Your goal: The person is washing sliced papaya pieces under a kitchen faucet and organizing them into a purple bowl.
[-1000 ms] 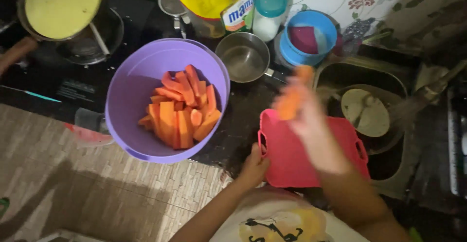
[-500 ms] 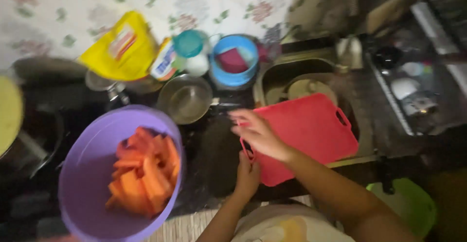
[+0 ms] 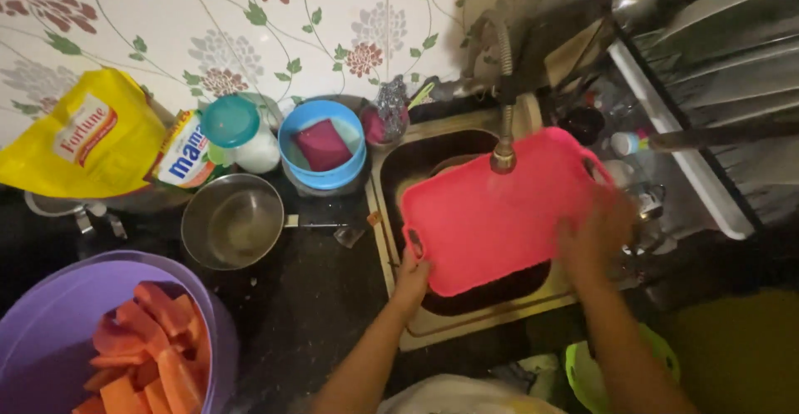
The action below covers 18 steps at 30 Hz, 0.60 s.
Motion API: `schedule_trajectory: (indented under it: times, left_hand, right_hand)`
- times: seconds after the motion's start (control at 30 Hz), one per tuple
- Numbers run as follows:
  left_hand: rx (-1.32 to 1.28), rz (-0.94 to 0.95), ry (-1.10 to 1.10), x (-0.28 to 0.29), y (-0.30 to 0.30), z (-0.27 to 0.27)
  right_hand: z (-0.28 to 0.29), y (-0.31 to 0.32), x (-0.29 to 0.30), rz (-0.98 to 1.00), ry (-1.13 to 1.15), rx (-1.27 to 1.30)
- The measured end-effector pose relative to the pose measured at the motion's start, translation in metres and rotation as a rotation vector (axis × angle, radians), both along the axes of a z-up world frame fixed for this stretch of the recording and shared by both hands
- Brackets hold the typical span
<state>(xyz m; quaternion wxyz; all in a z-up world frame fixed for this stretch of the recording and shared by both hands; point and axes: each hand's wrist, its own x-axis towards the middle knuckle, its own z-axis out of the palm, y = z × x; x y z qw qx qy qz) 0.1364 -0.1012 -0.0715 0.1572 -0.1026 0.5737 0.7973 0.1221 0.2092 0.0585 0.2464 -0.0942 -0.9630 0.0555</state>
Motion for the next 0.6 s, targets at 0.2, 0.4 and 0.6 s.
schedule_trajectory:
  times: [0.2,0.4,0.6]
  left_hand:
    - [-0.162,-0.104,0.244,-0.040,-0.005,0.006]
    - [-0.373,-0.084,0.304,-0.058,-0.009,0.148]
    - [-0.353,0.058,0.135,-0.050,-0.020,0.080]
  right_hand:
    - [-0.010,0.038,0.017,-0.232,-0.179,-0.354]
    - [-0.052,0.048,-0.014,0.231,0.148,-0.633]
    - [-0.094,0.011,-0.060,0.189,0.118,-0.418]
